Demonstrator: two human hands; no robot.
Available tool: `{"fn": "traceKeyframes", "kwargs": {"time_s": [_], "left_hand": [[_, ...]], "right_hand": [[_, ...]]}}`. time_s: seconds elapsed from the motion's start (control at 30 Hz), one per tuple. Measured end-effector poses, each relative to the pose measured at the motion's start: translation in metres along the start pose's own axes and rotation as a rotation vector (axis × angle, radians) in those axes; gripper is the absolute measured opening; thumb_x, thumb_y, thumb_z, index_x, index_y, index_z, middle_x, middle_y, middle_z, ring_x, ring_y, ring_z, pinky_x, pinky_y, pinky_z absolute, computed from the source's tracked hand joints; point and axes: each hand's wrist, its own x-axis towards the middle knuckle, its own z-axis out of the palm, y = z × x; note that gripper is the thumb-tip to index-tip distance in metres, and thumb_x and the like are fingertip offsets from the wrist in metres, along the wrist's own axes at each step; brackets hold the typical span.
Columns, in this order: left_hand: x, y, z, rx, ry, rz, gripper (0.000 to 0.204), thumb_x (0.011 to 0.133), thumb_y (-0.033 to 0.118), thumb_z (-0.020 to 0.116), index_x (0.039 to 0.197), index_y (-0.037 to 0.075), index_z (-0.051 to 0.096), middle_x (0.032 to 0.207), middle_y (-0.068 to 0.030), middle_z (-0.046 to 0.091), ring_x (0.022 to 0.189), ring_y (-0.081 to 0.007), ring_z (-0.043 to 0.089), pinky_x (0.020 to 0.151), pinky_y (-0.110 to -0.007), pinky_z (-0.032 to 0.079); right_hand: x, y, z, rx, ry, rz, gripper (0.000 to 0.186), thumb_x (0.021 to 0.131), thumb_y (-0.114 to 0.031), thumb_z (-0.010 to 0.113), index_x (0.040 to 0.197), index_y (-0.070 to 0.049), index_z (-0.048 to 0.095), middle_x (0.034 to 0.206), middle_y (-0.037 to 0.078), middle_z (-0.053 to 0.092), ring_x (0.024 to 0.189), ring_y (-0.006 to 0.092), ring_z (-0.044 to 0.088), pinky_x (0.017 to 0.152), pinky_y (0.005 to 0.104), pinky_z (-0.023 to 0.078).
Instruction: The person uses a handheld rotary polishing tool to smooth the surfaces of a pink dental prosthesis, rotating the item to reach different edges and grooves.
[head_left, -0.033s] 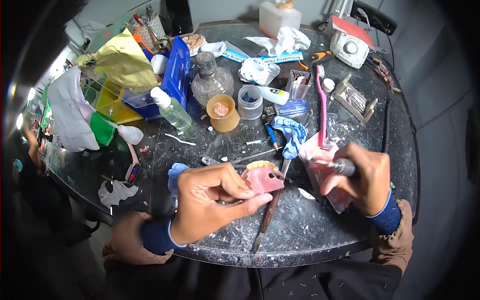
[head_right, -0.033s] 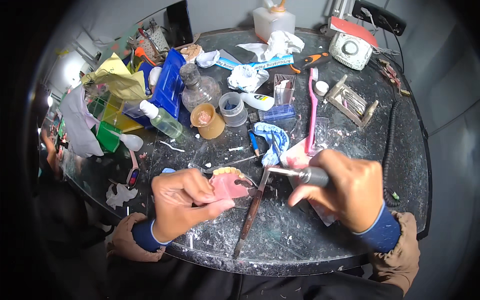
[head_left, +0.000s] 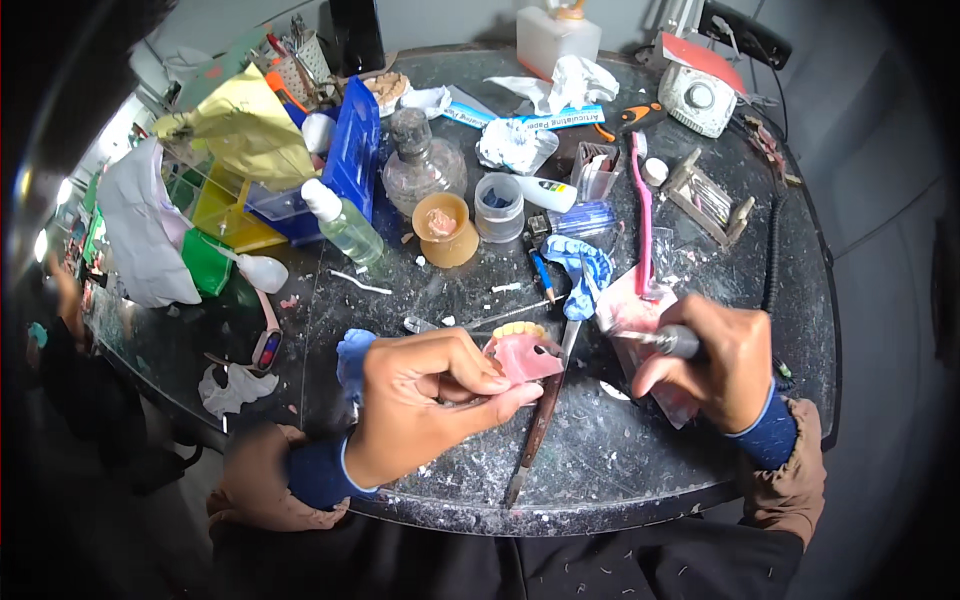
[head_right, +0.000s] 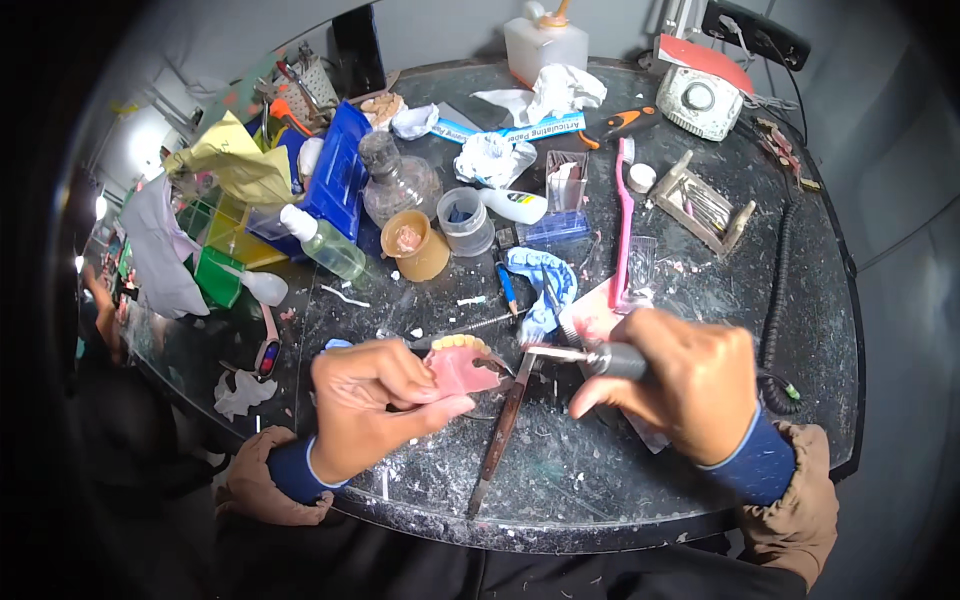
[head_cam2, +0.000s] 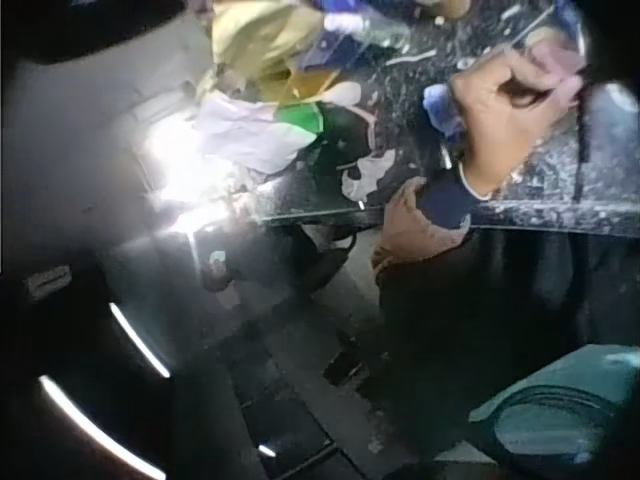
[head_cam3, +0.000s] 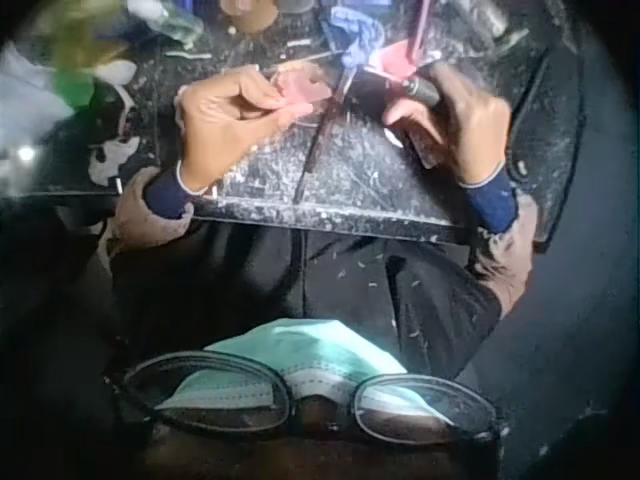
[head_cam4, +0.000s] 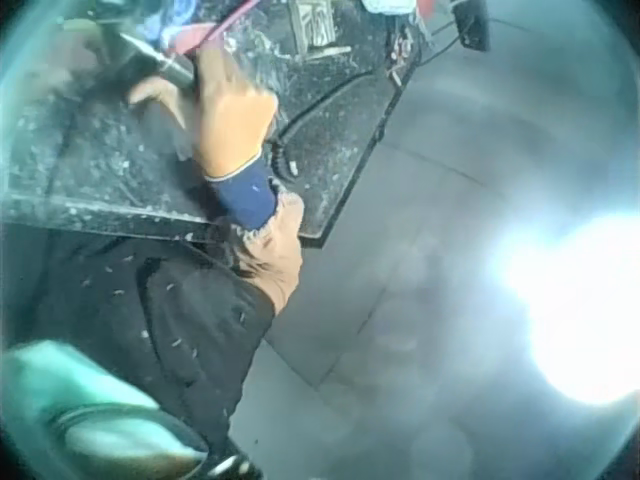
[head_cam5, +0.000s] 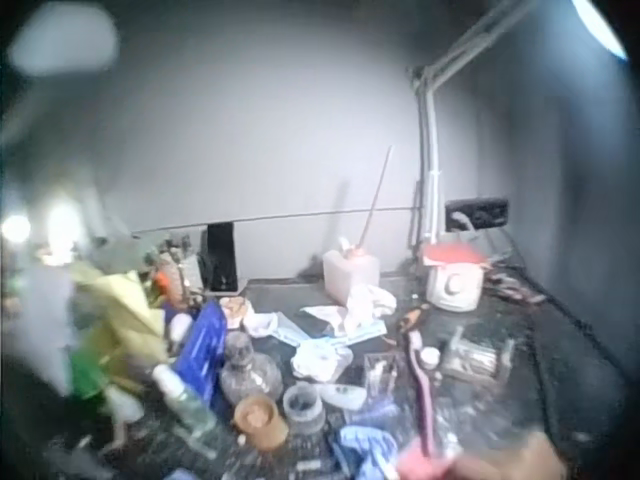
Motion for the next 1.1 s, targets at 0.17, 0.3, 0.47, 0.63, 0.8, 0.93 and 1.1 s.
{"fn": "traceKeyframes", "kwargs": {"time_s": [0.17,0.3,0.47,0.63,0.8,0.93,1.1], "left_hand": [[0.0,-0.004,0.003,0.442,-0.078,0.125,0.019,0.066,-0.001,0.082,0.067,-0.001,0.063,0.068,-0.0078,0.061,0.062,-0.008,0.062,0.052,-0.019,0.049],[0.003,0.009,0.001,0.538,-0.114,0.24,0.029,0.064,0.009,0.087,0.084,0.001,0.068,0.082,-0.0127,0.066,0.064,-0.0103,0.064,0.053,-0.02,0.052],[0.001,0.015,0.012,0.318,-0.105,0.277,0.037,0.062,0.013,0.088,0.09,0.002,0.069,0.093,-0.0139,0.067,0.08,-0.0158,0.065,0.061,-0.025,0.055],[0.003,0.012,0.007,0.369,-0.249,0.472,0.023,0.062,0.011,0.085,0.078,0.002,0.071,0.087,-0.0105,0.069,0.079,-0.0225,0.067,0.061,-0.032,0.054],[-0.009,0.033,0.006,0.346,-0.304,0.544,0.013,0.069,0.008,0.08,0.076,0.003,0.069,0.077,-0.0065,0.068,0.064,-0.0196,0.064,0.055,-0.028,0.05],[-0.016,0.039,0.001,0.315,-0.346,0.53,0.009,0.071,0.007,0.078,0.076,0.001,0.072,0.076,-0.009,0.069,0.054,-0.0177,0.064,0.043,-0.024,0.045],[-0.036,0.052,-0.01,0.242,-0.308,0.431,0.006,0.071,0.004,0.076,0.075,0.002,0.072,0.076,-0.0113,0.07,0.054,-0.0167,0.065,0.043,-0.023,0.047]], "right_hand": [[-0.008,0.005,0.011,-0.076,-0.064,-0.069,0.051,0.066,-0.056,0.071,0.082,-0.009,0.062,0.06,0.003,0.057,0.053,0.0211,0.06,0.045,0.0318,0.043],[-0.01,0.004,0.016,-0.019,-0.018,-0.105,0.051,0.066,-0.057,0.07,0.077,-0.009,0.06,0.059,0.003,0.056,0.052,0.0209,0.06,0.044,0.0311,0.043],[-0.015,-0.013,0.016,0.034,-0.023,-0.248,0.051,0.066,-0.058,0.07,0.066,-0.011,0.05,0.053,0.001,0.047,0.045,0.0177,0.056,0.041,0.03,0.039],[-0.017,-0.023,0.011,0.066,-0.014,-0.281,0.05,0.066,-0.057,0.072,0.067,-0.011,0.05,0.053,0.0,0.045,0.044,0.0161,0.054,0.041,0.0288,0.038],[-0.018,-0.034,-0.006,0.04,-0.047,-0.312,0.05,0.067,-0.056,0.073,0.065,-0.012,0.049,0.054,-0.001,0.043,0.043,0.0145,0.052,0.04,0.0275,0.037],[-0.019,-0.045,-0.023,-0.099,-0.061,-0.345,0.05,0.068,-0.059,0.071,0.063,-0.015,0.047,0.054,-0.003,0.042,0.043,0.0107,0.05,0.04,0.0243,0.034],[-0.016,-0.074,-0.043,-0.168,-0.142,-0.287,0.058,0.058,-0.062,0.074,0.058,-0.013,0.043,0.049,-0.002,0.04,0.041,0.0135,0.05,0.039,0.0268,0.034]]}}
